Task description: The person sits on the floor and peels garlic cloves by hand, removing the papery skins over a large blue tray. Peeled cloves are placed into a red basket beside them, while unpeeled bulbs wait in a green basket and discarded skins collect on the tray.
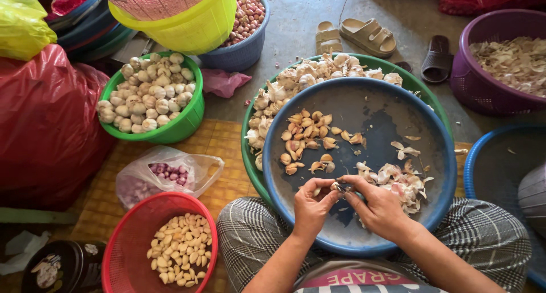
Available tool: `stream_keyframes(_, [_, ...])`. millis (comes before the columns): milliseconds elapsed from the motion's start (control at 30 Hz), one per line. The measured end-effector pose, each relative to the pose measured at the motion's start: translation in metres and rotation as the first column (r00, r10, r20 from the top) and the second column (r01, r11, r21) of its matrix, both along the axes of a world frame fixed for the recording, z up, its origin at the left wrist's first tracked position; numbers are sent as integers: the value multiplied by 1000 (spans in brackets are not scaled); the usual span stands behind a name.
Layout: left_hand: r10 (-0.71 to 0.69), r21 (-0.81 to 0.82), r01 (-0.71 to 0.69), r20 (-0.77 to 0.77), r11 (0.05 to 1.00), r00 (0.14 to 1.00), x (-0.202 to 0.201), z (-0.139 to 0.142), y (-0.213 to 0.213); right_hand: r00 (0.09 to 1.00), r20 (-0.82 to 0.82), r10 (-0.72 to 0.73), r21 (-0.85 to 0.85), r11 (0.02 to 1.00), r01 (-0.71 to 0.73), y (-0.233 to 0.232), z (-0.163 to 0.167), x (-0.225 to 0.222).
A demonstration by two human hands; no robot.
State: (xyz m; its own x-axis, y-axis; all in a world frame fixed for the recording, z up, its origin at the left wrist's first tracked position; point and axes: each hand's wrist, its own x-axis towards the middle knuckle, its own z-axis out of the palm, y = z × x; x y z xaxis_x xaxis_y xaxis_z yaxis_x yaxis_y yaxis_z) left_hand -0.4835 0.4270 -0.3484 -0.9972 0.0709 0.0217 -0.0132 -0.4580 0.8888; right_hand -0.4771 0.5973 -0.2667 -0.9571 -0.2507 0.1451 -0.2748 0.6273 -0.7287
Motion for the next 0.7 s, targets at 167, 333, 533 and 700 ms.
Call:
stream_keyframes(167, [34, -66, -38, -68, 997, 997, 5, 3, -1, 986, -168, -12, -50, 999, 4, -6, -8, 6])
stream_keyframes(333, [79, 39, -79, 21, 996, 997, 5, 9, 2, 985, 22, -172, -51, 984, 173, -1, -23, -1])
stream_keyframes(533, [54, 173, -64, 63, 983, 997, 2, 14, 1, 903, 422, -85, -279, 935, 218, 16, -36, -14])
stream_keyframes(700, [2, 166, -14, 69, 986, 998, 0, 10, 6, 992, 75, -105, -204, 972, 118, 13, -46, -17])
